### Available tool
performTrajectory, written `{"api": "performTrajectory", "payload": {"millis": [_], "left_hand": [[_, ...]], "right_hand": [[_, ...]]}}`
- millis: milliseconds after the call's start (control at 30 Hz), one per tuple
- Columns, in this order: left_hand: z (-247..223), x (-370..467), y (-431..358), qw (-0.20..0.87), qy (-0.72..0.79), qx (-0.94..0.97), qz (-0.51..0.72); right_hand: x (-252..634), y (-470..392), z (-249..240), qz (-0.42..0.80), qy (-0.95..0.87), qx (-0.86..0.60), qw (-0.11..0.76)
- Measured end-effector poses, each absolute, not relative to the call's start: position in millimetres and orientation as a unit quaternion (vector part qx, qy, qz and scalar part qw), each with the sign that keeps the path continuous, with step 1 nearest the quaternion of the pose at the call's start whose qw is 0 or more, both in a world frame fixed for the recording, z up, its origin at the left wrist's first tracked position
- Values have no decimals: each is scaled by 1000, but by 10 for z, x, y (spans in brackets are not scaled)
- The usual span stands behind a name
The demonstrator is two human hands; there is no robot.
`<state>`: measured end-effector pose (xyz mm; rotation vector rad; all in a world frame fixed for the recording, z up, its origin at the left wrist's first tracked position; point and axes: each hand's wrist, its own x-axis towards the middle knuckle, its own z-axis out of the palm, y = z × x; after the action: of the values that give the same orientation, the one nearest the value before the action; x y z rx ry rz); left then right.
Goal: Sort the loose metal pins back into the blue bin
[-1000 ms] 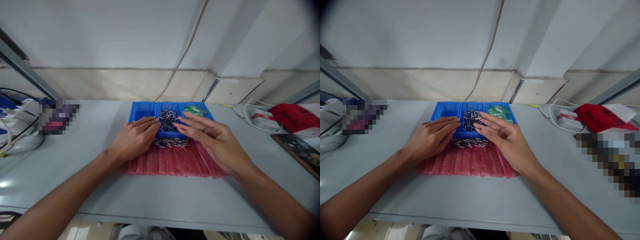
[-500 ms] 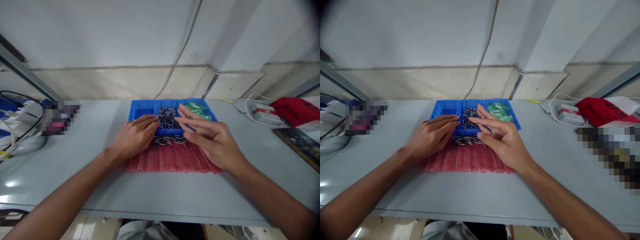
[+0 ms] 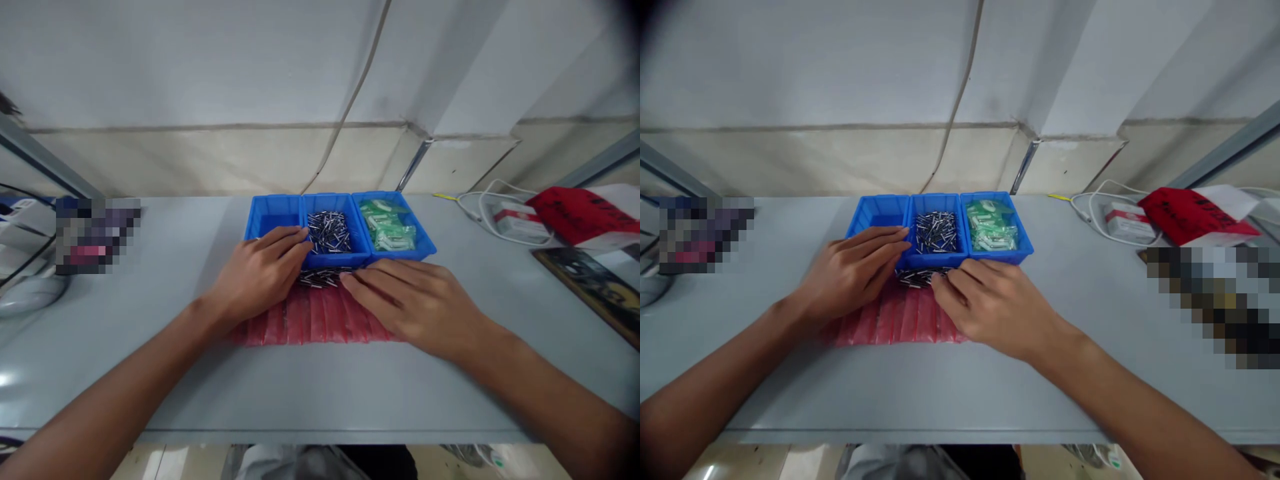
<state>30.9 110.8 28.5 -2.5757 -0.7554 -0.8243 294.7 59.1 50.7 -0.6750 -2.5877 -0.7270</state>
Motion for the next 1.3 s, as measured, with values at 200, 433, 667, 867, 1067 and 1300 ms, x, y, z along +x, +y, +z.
{"api": "performTrajectory", "payload": {"millis": [200, 433, 667, 867, 1067, 1300], "left_hand": [[291, 294, 1106, 169, -265, -904, -291], [311, 307, 1102, 161, -274, -905, -283], [359, 331, 1077, 169, -284, -899, -287], [450, 357, 979, 208, -219, -896, -324], [447, 358, 915, 208, -184, -891, -360], [421, 394, 921, 162, -197, -886, -386]], "right_hand": [[2922, 619, 362, -194, -929, -306, 80], [2897, 617, 342, -164, -930, -290, 156], [2913, 651, 367, -104, -900, -282, 317], [2804, 585, 492, 150, -783, -376, 472], [2777, 572, 488, 291, -713, -379, 512], [2756, 537, 530, 302, -700, -379, 525]]}}
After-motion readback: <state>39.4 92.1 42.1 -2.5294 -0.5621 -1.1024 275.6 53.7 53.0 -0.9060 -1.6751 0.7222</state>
